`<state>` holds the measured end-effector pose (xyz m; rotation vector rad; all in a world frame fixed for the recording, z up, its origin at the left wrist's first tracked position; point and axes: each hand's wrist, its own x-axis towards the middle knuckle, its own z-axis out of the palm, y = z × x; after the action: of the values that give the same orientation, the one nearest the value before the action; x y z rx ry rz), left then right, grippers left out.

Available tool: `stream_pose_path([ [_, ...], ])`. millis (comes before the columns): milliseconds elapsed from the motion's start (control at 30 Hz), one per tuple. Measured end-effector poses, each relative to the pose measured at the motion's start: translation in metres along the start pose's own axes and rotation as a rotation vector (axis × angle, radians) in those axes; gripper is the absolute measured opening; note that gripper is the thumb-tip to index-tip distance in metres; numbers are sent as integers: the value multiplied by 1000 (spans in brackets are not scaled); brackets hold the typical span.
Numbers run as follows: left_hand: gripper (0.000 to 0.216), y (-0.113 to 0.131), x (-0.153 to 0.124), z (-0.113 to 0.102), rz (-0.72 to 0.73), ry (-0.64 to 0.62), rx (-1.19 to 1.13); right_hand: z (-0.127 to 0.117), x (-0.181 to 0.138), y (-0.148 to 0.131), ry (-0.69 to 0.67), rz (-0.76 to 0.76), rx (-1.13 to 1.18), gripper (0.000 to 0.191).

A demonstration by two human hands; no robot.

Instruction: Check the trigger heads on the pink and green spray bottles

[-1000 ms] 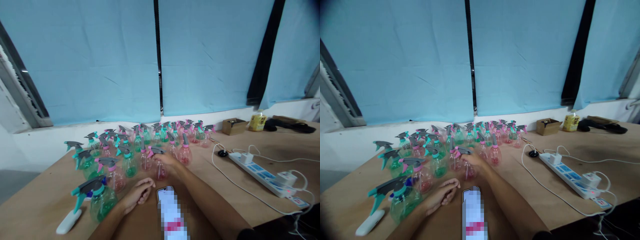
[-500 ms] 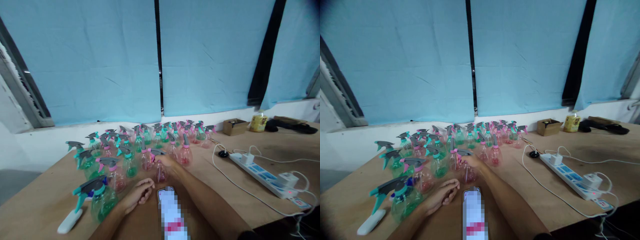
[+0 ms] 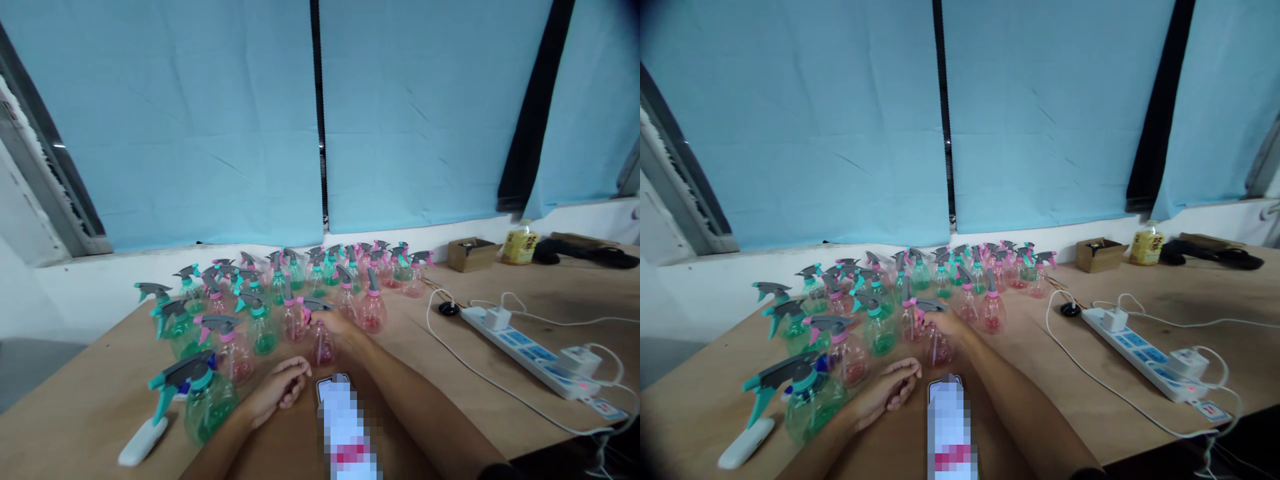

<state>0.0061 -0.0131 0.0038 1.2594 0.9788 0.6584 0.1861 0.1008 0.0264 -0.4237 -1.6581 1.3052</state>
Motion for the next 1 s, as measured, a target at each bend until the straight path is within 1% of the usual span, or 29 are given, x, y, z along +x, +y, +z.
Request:
stream_pose_path([
  [100,27,-1,1,-1,-4,-6,0,0,1,2,15,-23,4,15],
  [267,27,-2,1,-1,-6,0,11,-3,1,2,-20,-1,0,16],
  [400,29,-2,1,-1,-8,2,4,-4,0,1,25,11,-50,13],
  [500,29,-2,0,0,-9,9,3,-2,-1,2,66,34,-38,12],
  [600,29,-1,0,0,-9,7,2,0,1,3,52,2,-22,16],
  [733,29,-2,1,-1,0,-9,0,0,2,4,20,-26,-26,15],
  [800,29,-2,1,-1,-1,-14,1,-1,2,5,48,-5,-22,13],
  [933,29,-3,2,-2,-9,-14,1,-2,1,7,170,82,-47,6],
  [1000,30,-3,2,-2,-14,-11,2,-1,1,6,176,91,-49,7],
])
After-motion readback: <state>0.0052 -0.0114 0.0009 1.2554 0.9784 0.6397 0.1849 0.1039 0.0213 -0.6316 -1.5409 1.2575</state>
